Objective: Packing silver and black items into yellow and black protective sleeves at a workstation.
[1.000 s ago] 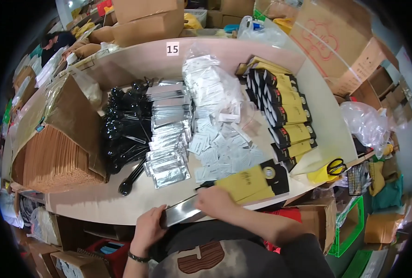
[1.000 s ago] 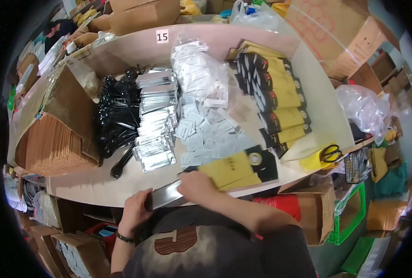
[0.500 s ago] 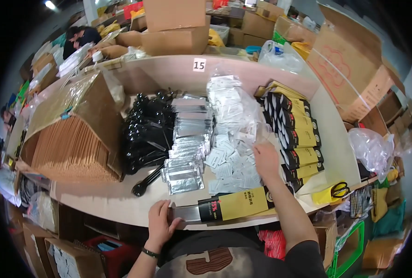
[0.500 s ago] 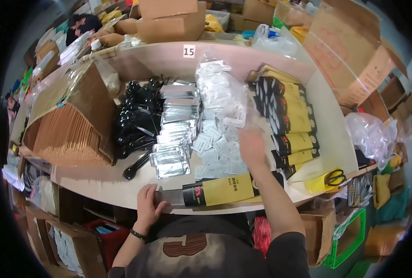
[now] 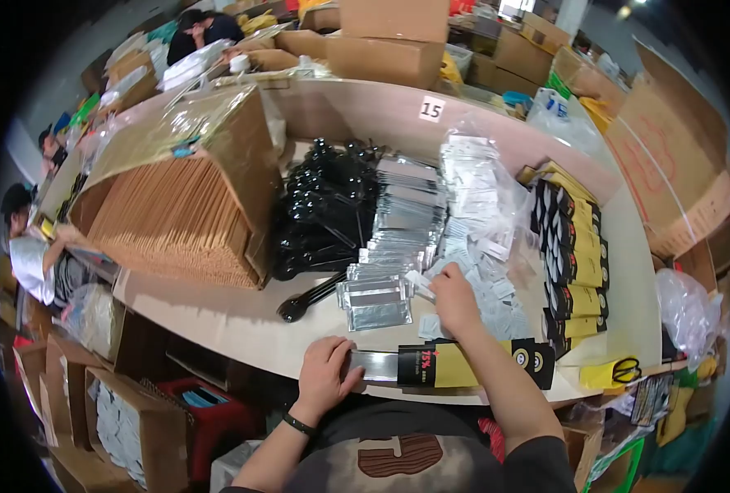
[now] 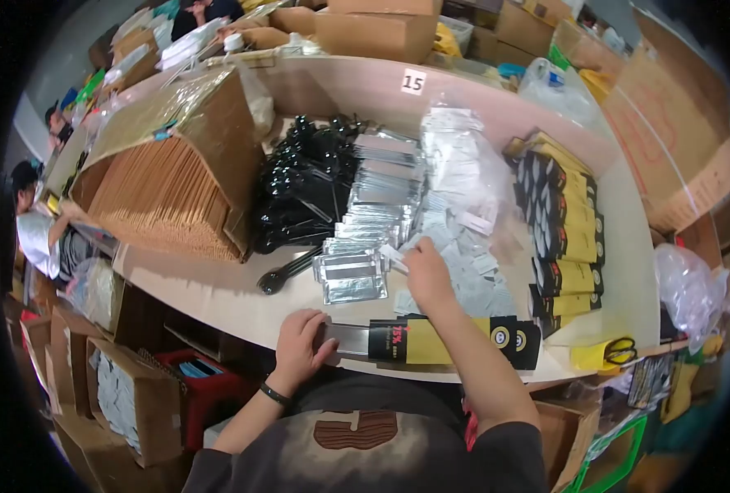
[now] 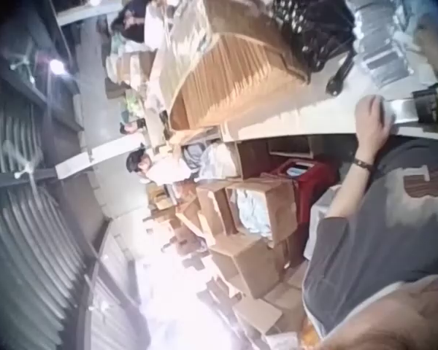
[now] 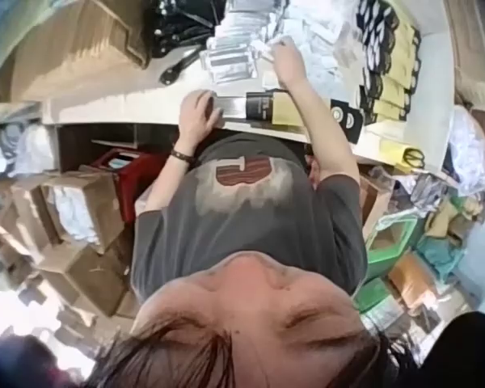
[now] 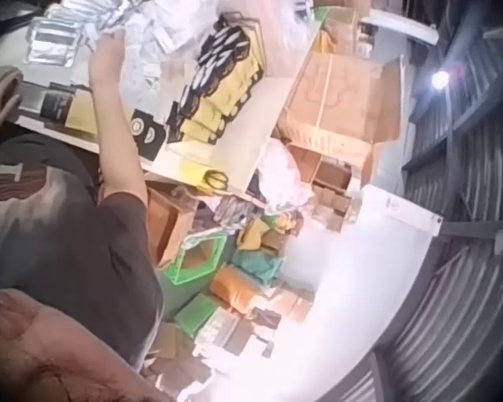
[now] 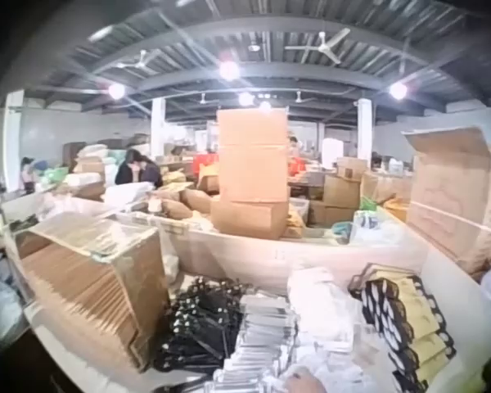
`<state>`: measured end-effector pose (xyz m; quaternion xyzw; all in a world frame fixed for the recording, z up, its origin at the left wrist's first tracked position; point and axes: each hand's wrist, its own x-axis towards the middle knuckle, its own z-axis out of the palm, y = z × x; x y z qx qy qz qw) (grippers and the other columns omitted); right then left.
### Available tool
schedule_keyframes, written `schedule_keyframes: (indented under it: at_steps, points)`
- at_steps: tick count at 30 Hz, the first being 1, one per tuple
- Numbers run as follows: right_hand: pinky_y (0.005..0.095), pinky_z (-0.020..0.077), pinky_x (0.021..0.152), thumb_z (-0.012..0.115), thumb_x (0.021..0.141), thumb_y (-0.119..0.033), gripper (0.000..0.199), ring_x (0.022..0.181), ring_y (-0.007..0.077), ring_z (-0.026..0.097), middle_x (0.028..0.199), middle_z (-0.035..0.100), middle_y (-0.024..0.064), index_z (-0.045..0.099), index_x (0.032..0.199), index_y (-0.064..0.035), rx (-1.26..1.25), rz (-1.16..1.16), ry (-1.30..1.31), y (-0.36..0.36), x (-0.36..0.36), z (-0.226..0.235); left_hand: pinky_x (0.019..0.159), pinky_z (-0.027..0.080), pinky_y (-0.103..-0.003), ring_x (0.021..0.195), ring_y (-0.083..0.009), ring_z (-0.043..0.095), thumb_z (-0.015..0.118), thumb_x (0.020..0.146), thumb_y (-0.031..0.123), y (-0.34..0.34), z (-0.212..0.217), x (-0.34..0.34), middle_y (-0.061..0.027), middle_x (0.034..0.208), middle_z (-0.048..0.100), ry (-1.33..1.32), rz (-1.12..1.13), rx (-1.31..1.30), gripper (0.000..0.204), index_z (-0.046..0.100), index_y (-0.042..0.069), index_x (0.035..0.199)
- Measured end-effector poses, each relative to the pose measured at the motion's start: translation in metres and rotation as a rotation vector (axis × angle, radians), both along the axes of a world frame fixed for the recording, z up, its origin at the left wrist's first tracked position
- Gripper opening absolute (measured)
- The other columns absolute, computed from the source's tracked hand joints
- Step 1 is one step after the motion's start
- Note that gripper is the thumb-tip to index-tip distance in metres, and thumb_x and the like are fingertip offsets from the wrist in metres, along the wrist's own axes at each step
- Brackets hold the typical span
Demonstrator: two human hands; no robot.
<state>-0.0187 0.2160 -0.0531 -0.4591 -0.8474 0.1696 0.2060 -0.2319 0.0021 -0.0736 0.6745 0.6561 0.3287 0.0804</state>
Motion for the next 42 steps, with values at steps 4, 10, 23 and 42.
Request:
schedule_keyframes:
  at_steps: [4, 10, 23, 42]
  points:
    - [0.0427, 0.0503, 0.079, 0.066, 0.087, -0.013, 0.017, 0.087, 0.036, 0.062, 0.096, 0.061, 0.0157, 0.066, 0.102, -0.0046, -0.103, 0.047, 0.283, -0.024, -0.02, 0.04, 0.097, 0.044, -0.044, 0.109, -0.0347, 0.056, 0.073, 0.081, 0.031, -0.001, 0.001, -0.005, -0.0134, 0.117, 0.059, -0.02, 0.02, -0.007, 0.046, 0.06, 0.006, 0.118]
    - [0.0422, 0.0501, 0.082, 0.068, 0.081, -0.01, 0.011, 0.093, 0.0353, 0.061, 0.099, 0.063, 0.0183, 0.068, 0.09, -0.0024, -0.283, 0.288, 0.041, -0.027, -0.051, -0.017, 0.089, 0.047, -0.044, 0.101, -0.0359, 0.06, 0.073, 0.082, 0.021, 0.028, 0.01, -0.031, -0.0156, 0.111, 0.064, -0.079, 0.201, 0.155, 0.029, 0.066, 0.005, 0.105]
    - [0.0474, 0.0475, 0.071, 0.065, 0.079, -0.006, 0.004, 0.081, 0.0397, 0.06, 0.083, 0.063, 0.0183, 0.064, 0.082, -0.0045, 0.032, 0.319, 0.222, -0.088, -0.055, 0.018, 0.08, 0.051, -0.046, 0.094, -0.0353, 0.064, 0.068, 0.081, 0.013, 0.06, 0.005, -0.088, -0.0141, 0.094, 0.067, -0.115, 0.336, -0.107, 0.016, 0.067, 0.008, 0.096]
    - [0.0482, 0.0414, 0.102, 0.068, 0.086, -0.02, 0.04, 0.124, 0.0273, 0.055, 0.126, 0.061, 0.0116, 0.061, 0.122, -0.0048, 0.299, 0.766, -0.138, -0.114, -0.012, 0.009, 0.083, 0.055, -0.035, 0.098, -0.0231, 0.067, 0.066, 0.075, 0.007, 0.014, 0.035, -0.048, -0.0046, 0.111, 0.068, 0.28, -0.414, -0.017, 0.037, 0.065, 0.01, 0.112]
